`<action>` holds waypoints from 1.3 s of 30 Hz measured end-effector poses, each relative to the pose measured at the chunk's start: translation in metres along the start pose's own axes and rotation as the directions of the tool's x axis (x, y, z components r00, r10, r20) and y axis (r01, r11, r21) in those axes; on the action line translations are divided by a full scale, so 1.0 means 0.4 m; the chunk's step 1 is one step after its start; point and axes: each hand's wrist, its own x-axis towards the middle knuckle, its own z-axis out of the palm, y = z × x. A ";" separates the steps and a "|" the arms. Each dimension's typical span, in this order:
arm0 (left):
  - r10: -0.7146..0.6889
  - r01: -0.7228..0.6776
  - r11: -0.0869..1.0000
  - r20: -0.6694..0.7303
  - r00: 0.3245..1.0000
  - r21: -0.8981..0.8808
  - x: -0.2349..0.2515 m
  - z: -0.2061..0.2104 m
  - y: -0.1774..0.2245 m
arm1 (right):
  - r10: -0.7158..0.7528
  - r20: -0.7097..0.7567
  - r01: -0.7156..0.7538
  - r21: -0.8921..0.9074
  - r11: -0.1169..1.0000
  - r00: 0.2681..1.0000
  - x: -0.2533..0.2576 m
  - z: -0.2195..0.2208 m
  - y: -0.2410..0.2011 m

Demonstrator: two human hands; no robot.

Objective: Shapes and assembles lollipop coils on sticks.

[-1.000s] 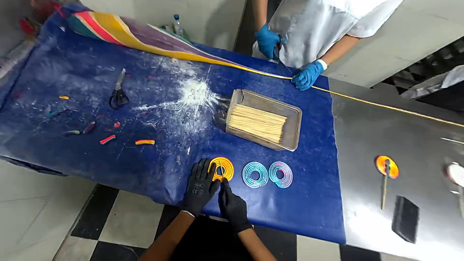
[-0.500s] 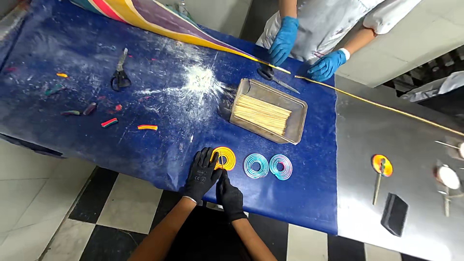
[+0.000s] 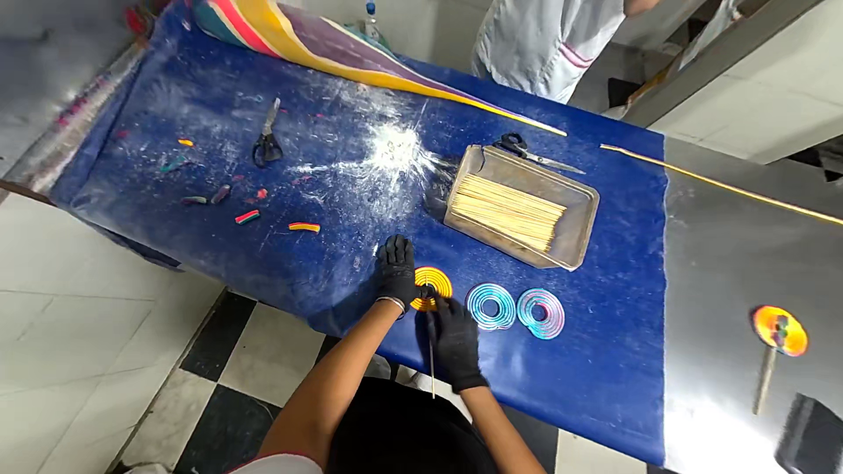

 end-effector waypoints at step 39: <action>-0.254 0.201 0.967 -0.605 0.755 -0.155 0.144 -0.283 -1.021 | -0.167 0.002 0.167 -0.096 0.981 0.986 0.116 0.117 0.067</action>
